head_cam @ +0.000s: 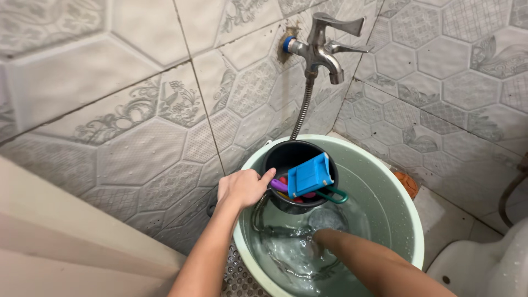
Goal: The person prepares a soapy solution in a small pan by adding detergent and water, then uses a sponge to scrub the toilet seat and lid. The person repeatedly dips the sponge into the soapy water and wipes the surfaces of the toilet.
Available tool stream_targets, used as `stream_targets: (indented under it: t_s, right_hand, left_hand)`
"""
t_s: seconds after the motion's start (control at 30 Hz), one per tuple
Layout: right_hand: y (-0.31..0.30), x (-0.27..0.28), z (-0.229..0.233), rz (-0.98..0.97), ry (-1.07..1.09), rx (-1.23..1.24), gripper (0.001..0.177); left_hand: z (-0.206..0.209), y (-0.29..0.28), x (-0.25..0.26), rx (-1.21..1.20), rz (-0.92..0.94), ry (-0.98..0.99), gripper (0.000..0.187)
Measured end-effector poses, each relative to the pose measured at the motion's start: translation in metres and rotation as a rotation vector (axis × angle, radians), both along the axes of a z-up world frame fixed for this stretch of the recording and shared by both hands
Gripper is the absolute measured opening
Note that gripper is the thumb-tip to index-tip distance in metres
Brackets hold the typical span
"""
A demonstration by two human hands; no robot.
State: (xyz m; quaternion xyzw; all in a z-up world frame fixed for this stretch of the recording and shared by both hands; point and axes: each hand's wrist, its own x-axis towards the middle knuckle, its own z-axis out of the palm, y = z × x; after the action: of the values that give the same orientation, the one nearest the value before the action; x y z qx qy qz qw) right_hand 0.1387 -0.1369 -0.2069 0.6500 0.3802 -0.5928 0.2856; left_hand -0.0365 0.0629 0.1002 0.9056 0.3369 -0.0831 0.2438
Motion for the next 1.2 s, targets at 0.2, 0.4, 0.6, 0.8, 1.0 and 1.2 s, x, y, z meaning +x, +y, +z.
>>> stream_targets:
  t_s: [0.2, 0.4, 0.6, 0.8, 1.0, 1.2]
  right_hand:
    - [-0.001, 0.002, -0.012, -0.009, -0.022, -0.003, 0.067]
    - [0.019, 0.024, -0.007, 0.015, -0.08, 0.032, 0.073]
    - [0.028, 0.013, -0.017, 0.041, -0.069, 0.006, 0.079]
    - [0.028, -0.052, -0.016, 0.095, 0.03, -0.009, 0.086]
    - [0.03, -0.098, 0.086, 0.153, 0.1, 0.07, 0.093]
    - [0.005, -0.063, 0.237, 0.467, -0.008, 0.433, 0.088]
  left_hand:
    - [-0.007, -0.002, -0.001, 0.055, -0.022, -0.018, 0.077]
    - [-0.006, -0.002, -0.004, 0.041, -0.032, -0.015, 0.078]
    - [-0.006, -0.002, -0.004, 0.054, -0.033, -0.037, 0.077]
    - [-0.008, -0.001, -0.005, 0.005, 0.003, -0.06, 0.075]
    - [-0.014, 0.001, 0.0, 0.054, -0.005, -0.051, 0.075]
    - [-0.01, -0.004, -0.001, 0.1, -0.057, 0.002, 0.074]
